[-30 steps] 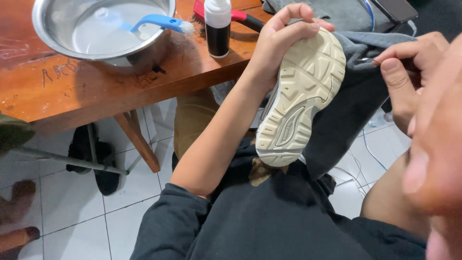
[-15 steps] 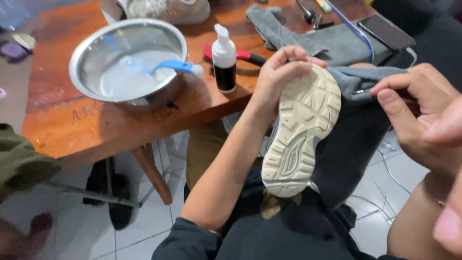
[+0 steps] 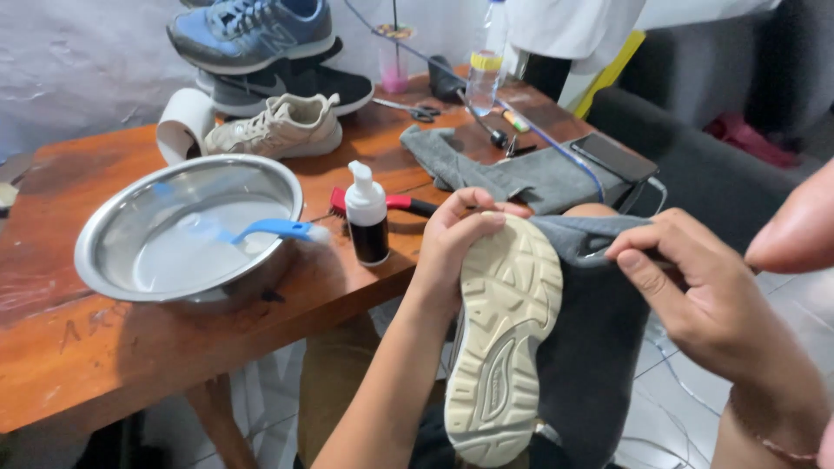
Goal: The person holds a beige sneaker and uses a small metal tool to scrape dirt from the sole's grooves. They then wipe the sole with a dark cloth and continue scraping the tread pattern.
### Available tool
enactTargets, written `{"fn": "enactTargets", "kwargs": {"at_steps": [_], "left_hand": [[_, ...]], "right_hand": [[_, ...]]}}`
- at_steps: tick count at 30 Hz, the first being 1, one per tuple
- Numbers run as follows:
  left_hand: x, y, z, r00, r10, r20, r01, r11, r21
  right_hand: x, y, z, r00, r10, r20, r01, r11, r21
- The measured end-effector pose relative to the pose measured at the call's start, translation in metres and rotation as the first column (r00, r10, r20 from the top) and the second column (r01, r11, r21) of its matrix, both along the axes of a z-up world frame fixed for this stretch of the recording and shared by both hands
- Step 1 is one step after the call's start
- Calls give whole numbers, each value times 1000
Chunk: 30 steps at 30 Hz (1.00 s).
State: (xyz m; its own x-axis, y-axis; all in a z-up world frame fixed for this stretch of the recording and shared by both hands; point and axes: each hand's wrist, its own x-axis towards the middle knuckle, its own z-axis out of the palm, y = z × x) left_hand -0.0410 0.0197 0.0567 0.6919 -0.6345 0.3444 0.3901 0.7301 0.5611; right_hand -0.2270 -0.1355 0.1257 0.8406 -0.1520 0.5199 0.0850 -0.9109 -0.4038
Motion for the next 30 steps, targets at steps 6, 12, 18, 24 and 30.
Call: {"fn": "enactTargets", "kwargs": {"at_steps": [6, 12, 18, 24, 30], "left_hand": [[-1, 3, 4, 998, 37, -53, -30, 992, 126], [2, 4, -2, 999, 42, -9, -41, 999, 17], [1, 7, 2, 998, 26, 64, -21, 997, -78], [-3, 7, 7, 991, 23, 128, -4, 989, -146], [-17, 19, 24, 997, 46, 58, -43, 998, -43]], "right_hand": [[3, -3, -3, 1000, -4, -5, 4, 998, 58], [0, -7, -6, 998, 58, 7, -58, 998, -9], [-11, 3, -1, 998, 46, 32, -45, 999, -27], [-14, -1, -4, 992, 72, 105, -69, 997, -36], [-21, 5, 5, 997, 8, 78, -5, 999, -37]]}}
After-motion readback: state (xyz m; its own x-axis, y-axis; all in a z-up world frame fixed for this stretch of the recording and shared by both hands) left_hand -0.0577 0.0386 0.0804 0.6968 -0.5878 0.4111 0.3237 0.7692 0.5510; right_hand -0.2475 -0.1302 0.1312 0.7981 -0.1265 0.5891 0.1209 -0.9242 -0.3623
